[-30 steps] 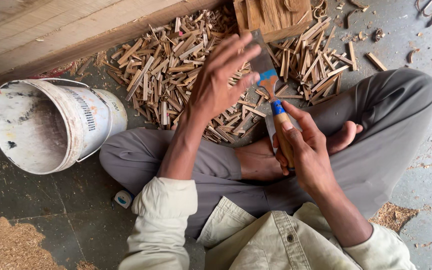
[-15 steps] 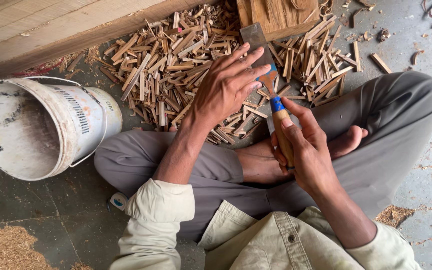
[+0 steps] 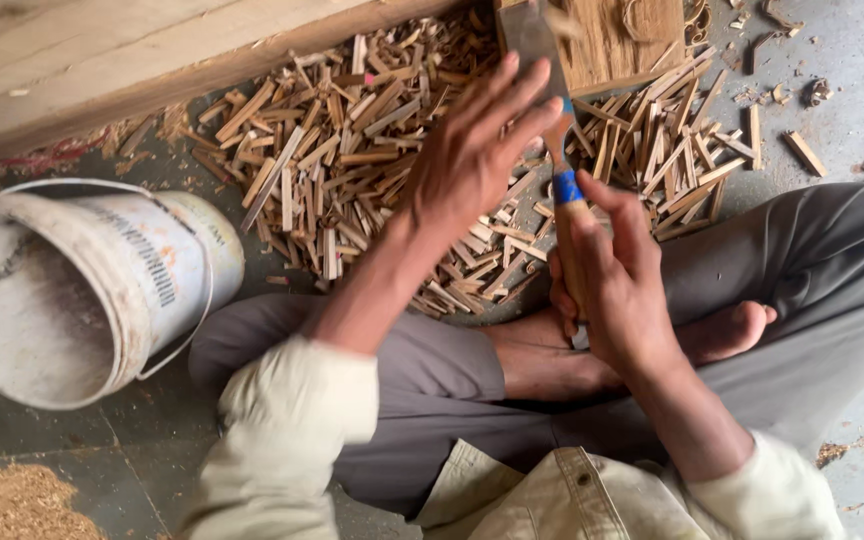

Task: The person carves wood with a chisel, using their hands to remove wood shavings and holding a wooden block on the floor.

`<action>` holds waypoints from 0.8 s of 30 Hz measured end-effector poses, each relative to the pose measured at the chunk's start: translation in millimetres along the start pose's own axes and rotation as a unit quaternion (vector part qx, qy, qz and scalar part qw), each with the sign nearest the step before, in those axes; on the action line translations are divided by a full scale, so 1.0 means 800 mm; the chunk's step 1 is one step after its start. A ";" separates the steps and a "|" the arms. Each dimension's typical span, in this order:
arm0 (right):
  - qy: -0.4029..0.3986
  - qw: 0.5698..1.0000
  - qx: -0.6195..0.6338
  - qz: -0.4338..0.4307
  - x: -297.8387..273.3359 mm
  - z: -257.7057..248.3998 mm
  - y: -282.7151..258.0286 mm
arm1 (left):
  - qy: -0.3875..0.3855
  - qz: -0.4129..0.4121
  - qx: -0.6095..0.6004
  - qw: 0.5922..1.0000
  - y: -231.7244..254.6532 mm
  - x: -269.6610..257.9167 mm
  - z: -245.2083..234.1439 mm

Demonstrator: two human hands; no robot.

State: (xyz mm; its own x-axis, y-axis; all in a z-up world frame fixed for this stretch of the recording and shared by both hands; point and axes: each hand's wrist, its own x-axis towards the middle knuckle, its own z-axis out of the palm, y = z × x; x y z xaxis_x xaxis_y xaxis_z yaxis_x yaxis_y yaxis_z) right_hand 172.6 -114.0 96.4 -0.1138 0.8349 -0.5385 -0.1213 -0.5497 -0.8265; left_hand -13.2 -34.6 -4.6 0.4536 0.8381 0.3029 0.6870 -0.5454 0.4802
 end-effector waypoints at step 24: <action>0.062 0.993 0.086 -0.055 -0.116 -0.111 0.031 | 0.092 -0.466 -0.171 0.863 -0.014 0.115 0.008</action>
State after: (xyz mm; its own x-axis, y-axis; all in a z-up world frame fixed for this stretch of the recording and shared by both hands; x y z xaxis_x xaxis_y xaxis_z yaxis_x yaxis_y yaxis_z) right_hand 267.6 -202.4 111.0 0.0309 0.8808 -0.4724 -0.2940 -0.4437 -0.8466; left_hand 24.9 48.8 12.6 -0.3244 0.9162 -0.2352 0.4824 0.3741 0.7920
